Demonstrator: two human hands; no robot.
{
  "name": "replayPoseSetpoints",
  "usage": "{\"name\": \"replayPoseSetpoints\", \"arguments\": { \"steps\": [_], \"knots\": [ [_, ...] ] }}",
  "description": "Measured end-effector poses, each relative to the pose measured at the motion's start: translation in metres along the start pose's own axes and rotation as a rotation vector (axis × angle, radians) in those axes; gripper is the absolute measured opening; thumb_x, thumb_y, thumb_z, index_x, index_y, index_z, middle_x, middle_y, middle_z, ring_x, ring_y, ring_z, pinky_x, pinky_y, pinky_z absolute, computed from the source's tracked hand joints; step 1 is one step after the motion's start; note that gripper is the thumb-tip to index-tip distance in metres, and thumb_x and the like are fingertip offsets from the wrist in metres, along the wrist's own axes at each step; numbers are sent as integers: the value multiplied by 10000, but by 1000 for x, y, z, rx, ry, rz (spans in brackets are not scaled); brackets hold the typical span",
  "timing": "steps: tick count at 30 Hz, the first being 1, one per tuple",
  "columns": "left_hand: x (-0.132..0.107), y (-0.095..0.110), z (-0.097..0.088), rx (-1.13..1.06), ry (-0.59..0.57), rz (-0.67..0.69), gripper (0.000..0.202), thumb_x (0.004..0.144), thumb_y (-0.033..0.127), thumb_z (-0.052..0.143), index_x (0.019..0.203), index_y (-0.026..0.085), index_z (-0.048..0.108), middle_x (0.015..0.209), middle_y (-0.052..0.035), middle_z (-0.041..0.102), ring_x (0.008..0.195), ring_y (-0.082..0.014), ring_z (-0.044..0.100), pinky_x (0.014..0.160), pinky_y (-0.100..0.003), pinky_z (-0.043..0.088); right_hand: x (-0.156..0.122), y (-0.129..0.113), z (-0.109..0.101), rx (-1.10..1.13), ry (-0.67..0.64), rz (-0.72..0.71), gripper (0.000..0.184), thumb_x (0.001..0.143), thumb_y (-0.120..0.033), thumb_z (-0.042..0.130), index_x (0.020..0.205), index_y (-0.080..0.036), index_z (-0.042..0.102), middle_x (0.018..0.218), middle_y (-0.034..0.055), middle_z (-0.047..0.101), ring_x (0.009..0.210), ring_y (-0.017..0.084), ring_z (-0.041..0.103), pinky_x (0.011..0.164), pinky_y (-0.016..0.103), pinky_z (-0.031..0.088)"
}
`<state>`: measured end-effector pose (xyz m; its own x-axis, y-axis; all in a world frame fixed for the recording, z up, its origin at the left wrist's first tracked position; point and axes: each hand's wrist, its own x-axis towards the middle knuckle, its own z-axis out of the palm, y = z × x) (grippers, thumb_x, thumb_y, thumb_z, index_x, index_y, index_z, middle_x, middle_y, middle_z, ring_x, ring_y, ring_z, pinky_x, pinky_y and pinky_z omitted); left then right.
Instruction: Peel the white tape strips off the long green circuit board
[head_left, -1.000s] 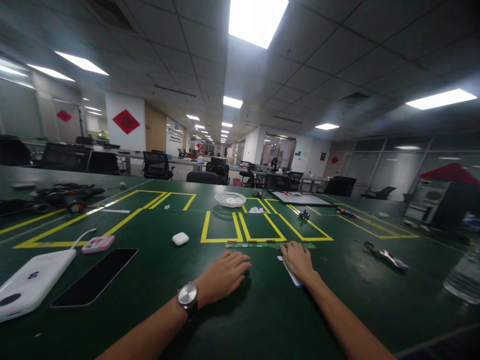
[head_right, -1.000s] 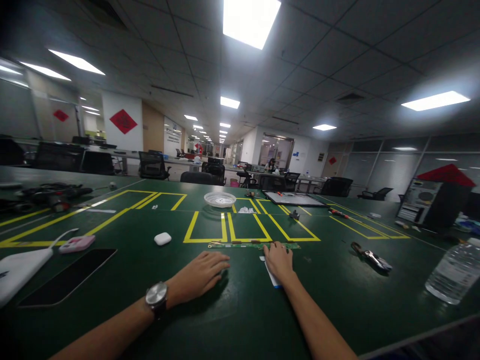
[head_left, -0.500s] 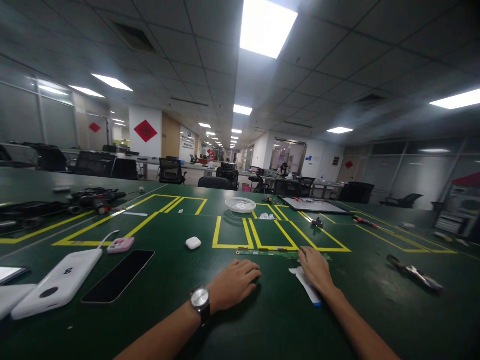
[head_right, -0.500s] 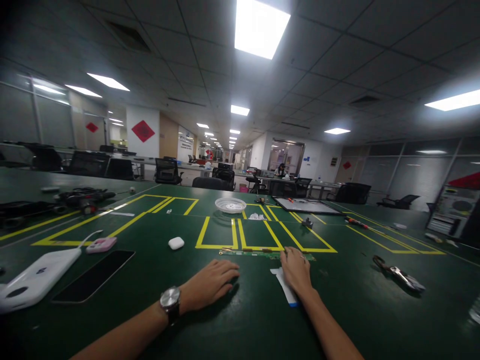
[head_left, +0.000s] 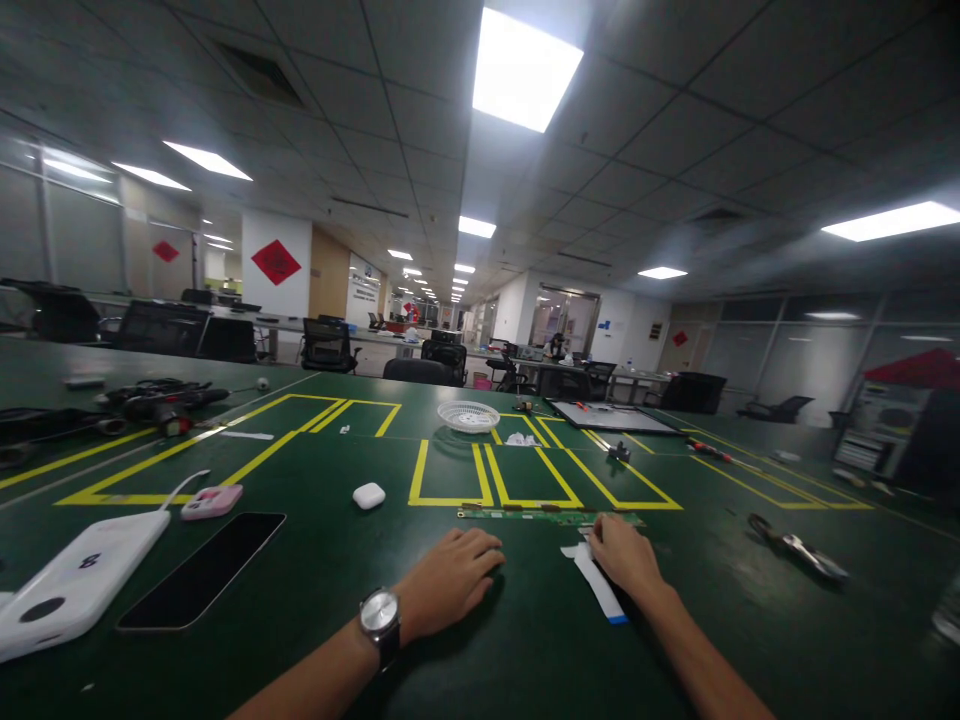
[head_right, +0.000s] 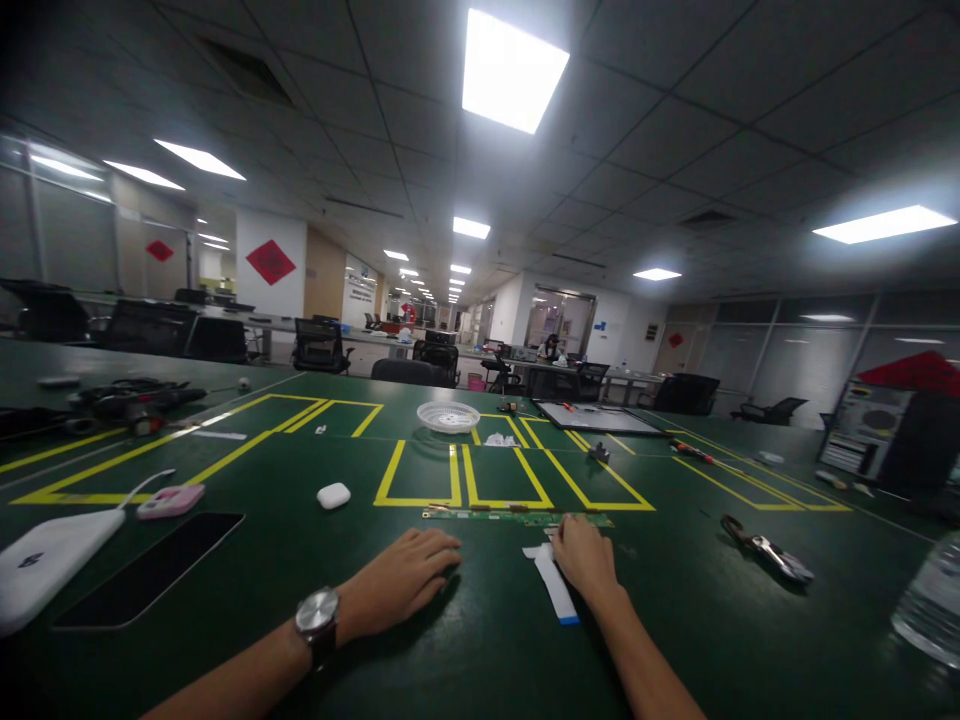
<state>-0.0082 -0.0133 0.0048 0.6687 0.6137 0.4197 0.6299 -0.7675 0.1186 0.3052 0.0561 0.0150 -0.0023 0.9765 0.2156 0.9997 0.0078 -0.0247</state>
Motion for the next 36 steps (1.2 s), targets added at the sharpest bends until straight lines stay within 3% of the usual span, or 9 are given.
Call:
{"name": "replayPoseSetpoints", "arguments": {
  "steps": [5,11,15,18,22,25,27,31,36],
  "knots": [
    [-1,-1,2,-18,10,-10,305,947,182,526,1246,243,540,1306,-52,582,1185,-239,534,999,-381,392,-1,-3,0,58,-6,-92,280,926,-358,443,939,-171,651,1010,134,664,954,273,634,765,350,447],
    [-1,-1,3,6,16,-16,302,948,189,528,1247,231,539,1309,-64,580,1192,-246,530,996,-388,394,-15,-20,-17,359,-103,-520,189,864,-281,515,958,-196,654,1017,75,645,953,223,591,841,326,444],
    [-1,-1,2,11,11,-16,306,940,186,536,1243,227,538,1319,-65,576,1199,-245,527,994,-383,396,-22,-29,-22,507,-151,-653,132,820,-217,542,893,-205,651,955,45,654,921,204,586,855,317,448],
    [-1,-1,1,10,15,-14,310,944,180,529,1250,230,534,1318,-63,576,1202,-241,525,998,-380,393,-15,-29,-16,519,-85,-606,155,858,-240,504,876,-198,652,938,55,665,912,209,597,855,323,455],
    [0,-2,2,0,21,-5,314,951,183,523,1261,236,531,1307,-60,579,1191,-235,534,997,-381,396,1,-21,-4,326,111,-345,349,939,-381,434,1098,-177,668,1138,117,644,1076,264,573,947,387,424],
    [0,-2,2,-1,21,-6,309,952,187,525,1256,234,537,1300,-59,582,1182,-234,538,989,-379,402,8,-16,3,163,91,-164,522,970,-487,359,1331,-175,572,1318,149,560,1215,315,504,986,457,402],
    [0,-3,3,9,17,-7,307,952,187,527,1255,229,538,1302,-60,580,1180,-235,538,985,-379,405,11,-16,7,113,23,-114,571,978,-536,311,1377,-197,541,1355,147,537,1256,337,478,1002,500,384],
    [1,-2,3,40,29,-7,292,943,185,535,1231,228,548,1303,-62,582,1197,-240,528,1003,-388,393,13,-25,12,101,-67,-149,599,976,-586,276,1331,-225,596,1334,148,559,1247,339,500,1034,523,349],
    [3,-2,-2,51,72,-52,303,940,165,523,1233,235,553,1302,-65,584,1197,-243,523,990,-394,401,-1,-42,-2,225,-116,-390,552,979,-557,329,1353,-236,577,1423,126,510,1333,299,434,1107,494,295]
  ]
}}
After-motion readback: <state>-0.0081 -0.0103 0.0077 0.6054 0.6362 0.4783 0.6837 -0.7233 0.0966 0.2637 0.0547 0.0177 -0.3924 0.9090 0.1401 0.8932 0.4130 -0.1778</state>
